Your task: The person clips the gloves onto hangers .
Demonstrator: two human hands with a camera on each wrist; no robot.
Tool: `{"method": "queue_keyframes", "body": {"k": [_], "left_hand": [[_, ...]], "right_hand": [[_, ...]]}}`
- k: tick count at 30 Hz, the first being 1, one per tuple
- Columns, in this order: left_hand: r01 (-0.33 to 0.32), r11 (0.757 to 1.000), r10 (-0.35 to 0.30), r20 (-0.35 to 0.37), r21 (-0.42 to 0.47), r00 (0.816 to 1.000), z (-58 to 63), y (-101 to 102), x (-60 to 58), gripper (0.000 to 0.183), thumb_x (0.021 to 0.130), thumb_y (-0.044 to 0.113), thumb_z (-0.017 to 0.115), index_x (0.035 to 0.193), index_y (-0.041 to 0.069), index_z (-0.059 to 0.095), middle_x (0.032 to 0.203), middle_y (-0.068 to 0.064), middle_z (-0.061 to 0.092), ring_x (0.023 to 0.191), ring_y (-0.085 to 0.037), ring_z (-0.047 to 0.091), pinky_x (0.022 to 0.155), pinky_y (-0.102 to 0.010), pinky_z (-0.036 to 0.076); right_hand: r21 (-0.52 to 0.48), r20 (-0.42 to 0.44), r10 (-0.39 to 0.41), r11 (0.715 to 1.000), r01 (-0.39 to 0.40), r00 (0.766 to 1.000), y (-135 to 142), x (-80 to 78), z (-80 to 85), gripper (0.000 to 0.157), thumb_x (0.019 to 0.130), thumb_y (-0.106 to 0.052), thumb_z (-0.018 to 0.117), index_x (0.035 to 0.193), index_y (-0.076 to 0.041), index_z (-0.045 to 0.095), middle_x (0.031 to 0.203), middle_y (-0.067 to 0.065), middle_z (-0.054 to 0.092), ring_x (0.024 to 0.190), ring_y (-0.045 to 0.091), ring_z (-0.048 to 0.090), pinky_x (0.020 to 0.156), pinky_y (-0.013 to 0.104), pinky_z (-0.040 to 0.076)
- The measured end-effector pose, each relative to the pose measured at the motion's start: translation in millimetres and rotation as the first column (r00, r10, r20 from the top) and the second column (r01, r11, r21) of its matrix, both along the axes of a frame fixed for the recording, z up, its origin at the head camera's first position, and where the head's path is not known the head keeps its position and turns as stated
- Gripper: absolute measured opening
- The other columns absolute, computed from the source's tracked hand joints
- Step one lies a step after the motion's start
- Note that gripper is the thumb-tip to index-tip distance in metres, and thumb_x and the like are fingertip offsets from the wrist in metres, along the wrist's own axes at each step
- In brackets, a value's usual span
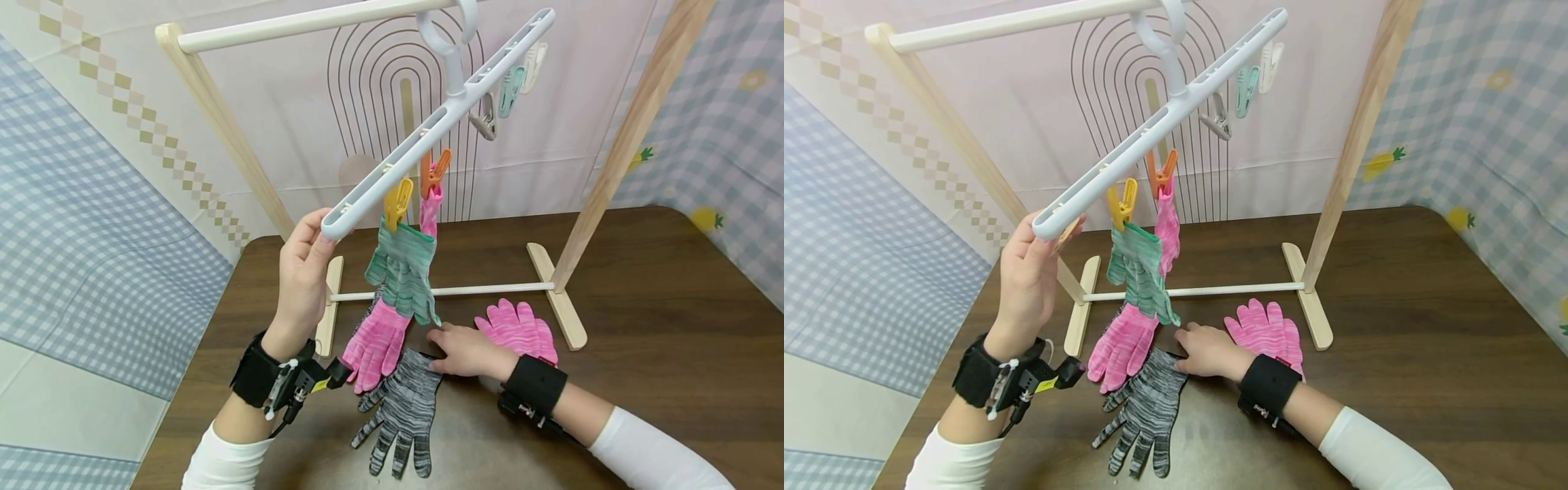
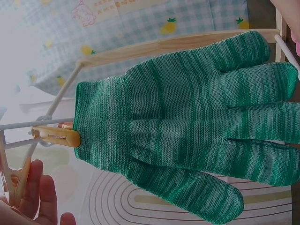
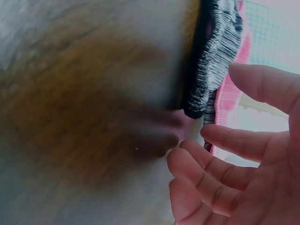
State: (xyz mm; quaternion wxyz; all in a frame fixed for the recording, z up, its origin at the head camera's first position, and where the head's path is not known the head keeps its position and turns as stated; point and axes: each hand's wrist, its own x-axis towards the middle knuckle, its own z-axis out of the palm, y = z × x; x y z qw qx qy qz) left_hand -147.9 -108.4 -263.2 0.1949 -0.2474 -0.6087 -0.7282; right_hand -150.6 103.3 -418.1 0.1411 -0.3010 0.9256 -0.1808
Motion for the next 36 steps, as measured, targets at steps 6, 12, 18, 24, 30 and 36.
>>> {"method": "queue_keyframes", "body": {"k": [6,12,18,24,30,36], "left_hand": [[-0.002,1.0,0.002,0.001,0.001,1.0,0.2,0.0,0.2,0.024,0.087,0.01,0.048,0.108,-0.002,0.053,0.098,0.0,0.057,0.098,-0.017,0.052,0.087,-0.029,0.04],[-0.003,1.0,0.003,0.007,0.001,1.0,-0.2,-0.1,0.2,0.024,0.088,0.01,0.047,0.108,-0.003,0.053,0.097,0.0,0.058,0.098,-0.017,0.052,0.088,-0.03,0.04],[0.005,1.0,-0.005,0.011,0.008,1.0,-1.5,-0.6,-0.7,0.024,0.089,0.011,0.046,0.108,-0.002,0.053,0.096,0.0,0.058,0.098,-0.017,0.052,0.088,-0.03,0.04],[0.015,1.0,-0.015,0.007,0.006,1.0,-2.0,-0.9,-0.2,0.025,0.09,0.017,0.049,0.108,0.0,0.053,0.097,0.0,0.058,0.099,-0.017,0.051,0.089,-0.031,0.039],[0.021,1.0,-0.021,-0.002,0.008,1.0,-0.9,-0.5,0.9,0.026,0.09,0.019,0.051,0.108,0.0,0.053,0.097,0.0,0.058,0.099,-0.017,0.052,0.089,-0.031,0.039],[0.03,1.0,-0.03,-0.004,0.004,1.0,-1.0,-0.7,0.5,0.027,0.09,0.019,0.051,0.109,0.0,0.053,0.098,-0.001,0.058,0.1,-0.018,0.052,0.09,-0.033,0.038]], "right_hand": [[0.005,-0.027,0.014,1.0,-0.014,1.0,-1.4,1.1,-0.7,0.04,0.079,-0.028,0.065,0.111,-0.005,0.056,0.095,0.012,0.052,0.081,0.028,0.054,0.069,0.044,0.046],[0.001,-0.035,0.014,1.0,-0.014,0.999,-1.5,2.3,-1.7,0.038,0.079,-0.027,0.065,0.109,-0.005,0.057,0.092,0.011,0.052,0.08,0.028,0.054,0.067,0.044,0.046],[-0.014,-0.047,0.024,1.0,-0.025,0.999,0.0,3.8,-3.4,0.035,0.078,-0.025,0.065,0.107,-0.007,0.057,0.092,0.01,0.05,0.075,0.026,0.053,0.063,0.043,0.045],[-0.025,-0.051,0.029,0.999,-0.03,0.998,0.3,4.6,-5.3,0.033,0.079,-0.027,0.065,0.105,-0.008,0.056,0.095,0.011,0.049,0.072,0.023,0.051,0.059,0.04,0.043],[-0.025,-0.064,0.031,0.999,-0.033,0.997,-0.6,5.1,-6.6,0.031,0.08,-0.03,0.065,0.101,-0.009,0.055,0.092,0.008,0.047,0.067,0.02,0.048,0.055,0.037,0.039],[-0.028,-0.089,0.031,0.999,-0.034,0.996,-0.4,5.0,-8.7,0.029,0.08,-0.032,0.064,0.096,-0.011,0.053,0.087,0.005,0.044,0.063,0.018,0.046,0.052,0.035,0.037]]}}
